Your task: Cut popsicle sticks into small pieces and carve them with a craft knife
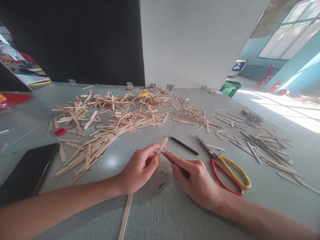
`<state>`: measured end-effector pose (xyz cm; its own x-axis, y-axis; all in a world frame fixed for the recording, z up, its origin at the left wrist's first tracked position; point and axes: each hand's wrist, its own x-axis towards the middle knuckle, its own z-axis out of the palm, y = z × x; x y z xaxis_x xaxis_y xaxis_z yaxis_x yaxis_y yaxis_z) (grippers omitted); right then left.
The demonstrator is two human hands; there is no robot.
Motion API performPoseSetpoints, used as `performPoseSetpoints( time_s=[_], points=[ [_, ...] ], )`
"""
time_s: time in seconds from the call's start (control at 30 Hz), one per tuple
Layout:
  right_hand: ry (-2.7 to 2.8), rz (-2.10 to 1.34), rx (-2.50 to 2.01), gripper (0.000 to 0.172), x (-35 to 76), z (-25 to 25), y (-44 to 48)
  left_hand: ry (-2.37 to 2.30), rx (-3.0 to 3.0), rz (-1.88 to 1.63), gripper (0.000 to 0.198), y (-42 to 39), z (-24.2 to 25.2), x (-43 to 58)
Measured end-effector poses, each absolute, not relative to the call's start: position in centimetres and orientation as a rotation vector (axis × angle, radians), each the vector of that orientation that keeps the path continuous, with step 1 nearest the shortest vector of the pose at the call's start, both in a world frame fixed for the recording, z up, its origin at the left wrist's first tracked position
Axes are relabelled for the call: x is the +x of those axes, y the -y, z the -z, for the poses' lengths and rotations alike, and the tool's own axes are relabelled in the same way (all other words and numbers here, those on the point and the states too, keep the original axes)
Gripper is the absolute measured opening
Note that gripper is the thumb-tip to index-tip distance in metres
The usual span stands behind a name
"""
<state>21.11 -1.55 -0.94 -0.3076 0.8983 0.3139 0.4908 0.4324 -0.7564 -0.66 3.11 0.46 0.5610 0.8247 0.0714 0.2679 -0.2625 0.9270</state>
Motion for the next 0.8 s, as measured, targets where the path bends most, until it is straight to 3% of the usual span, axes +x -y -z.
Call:
performPoseSetpoints(
  time_s=[0.23,0.47,0.8],
  points=[
    [1.945,-0.701,-1.135,0.045,20.86,0.5,1.24,-0.944,1.94,-0.736,0.024,-3.05,-0.62,-0.77],
    [1.937,-0.8,-1.114,0.045,20.95,0.19,1.13,-0.958,1.926,-0.725,0.031,-3.4,-0.5,-0.86],
    [2.06,-0.589,-1.071,0.047,21.0,1.1,1.59,-0.934,1.854,-0.695,0.039,-3.54,-0.56,-0.98]
  ],
)
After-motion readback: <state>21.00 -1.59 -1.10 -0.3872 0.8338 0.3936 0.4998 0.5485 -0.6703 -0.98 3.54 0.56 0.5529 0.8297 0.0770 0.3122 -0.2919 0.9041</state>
